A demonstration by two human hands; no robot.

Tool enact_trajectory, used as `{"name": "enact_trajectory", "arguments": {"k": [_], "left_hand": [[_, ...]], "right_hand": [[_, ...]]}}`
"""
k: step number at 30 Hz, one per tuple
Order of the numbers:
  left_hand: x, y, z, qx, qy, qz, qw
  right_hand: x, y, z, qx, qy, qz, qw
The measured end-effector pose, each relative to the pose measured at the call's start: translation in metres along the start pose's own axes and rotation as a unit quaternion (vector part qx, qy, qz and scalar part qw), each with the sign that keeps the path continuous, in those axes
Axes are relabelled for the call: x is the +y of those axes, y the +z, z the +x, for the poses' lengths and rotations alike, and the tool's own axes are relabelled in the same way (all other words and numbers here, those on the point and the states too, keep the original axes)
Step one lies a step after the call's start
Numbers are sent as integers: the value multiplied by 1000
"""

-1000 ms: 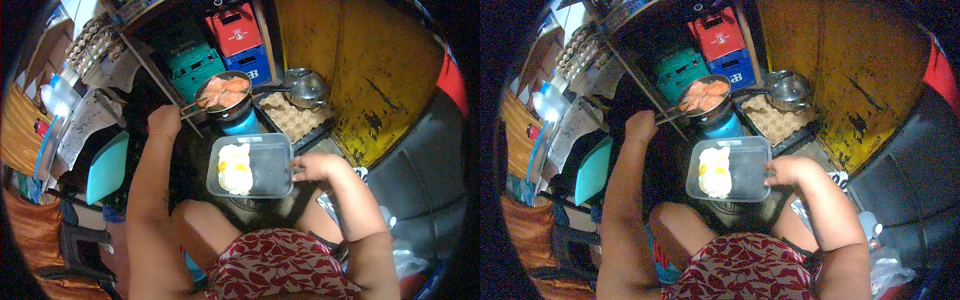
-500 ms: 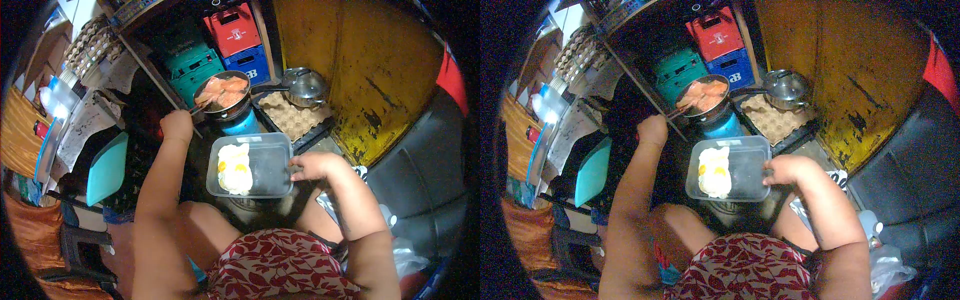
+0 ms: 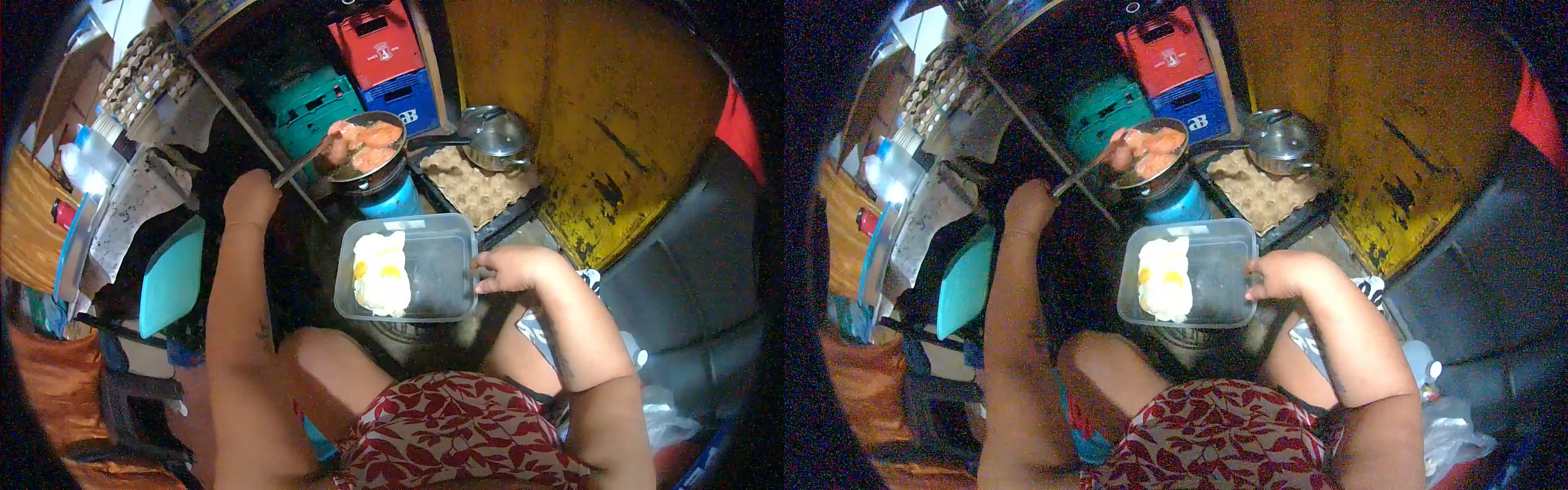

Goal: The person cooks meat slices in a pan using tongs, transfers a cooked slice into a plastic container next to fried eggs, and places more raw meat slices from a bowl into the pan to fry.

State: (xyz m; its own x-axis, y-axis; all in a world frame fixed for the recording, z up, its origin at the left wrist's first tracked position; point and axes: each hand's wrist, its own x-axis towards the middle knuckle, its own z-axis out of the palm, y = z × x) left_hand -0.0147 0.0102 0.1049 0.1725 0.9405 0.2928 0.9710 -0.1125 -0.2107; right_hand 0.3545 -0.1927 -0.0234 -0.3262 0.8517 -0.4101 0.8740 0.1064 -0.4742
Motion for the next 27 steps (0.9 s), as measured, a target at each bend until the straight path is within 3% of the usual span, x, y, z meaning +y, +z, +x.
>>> {"name": "enact_trajectory", "arguments": {"k": [5,14,27], "left_hand": [[-10,-6,4,-77,-4,-56,995],[-18,59,26,-44,-48,-20,998],[10,49,21,-21,-43,-34,998]], "right_hand": [[-3,0,3,-8,-1,-6,1000],[0,6,8,-2,14,-9,1000],[-1,1,5,3,-5,-13,1000]]}}
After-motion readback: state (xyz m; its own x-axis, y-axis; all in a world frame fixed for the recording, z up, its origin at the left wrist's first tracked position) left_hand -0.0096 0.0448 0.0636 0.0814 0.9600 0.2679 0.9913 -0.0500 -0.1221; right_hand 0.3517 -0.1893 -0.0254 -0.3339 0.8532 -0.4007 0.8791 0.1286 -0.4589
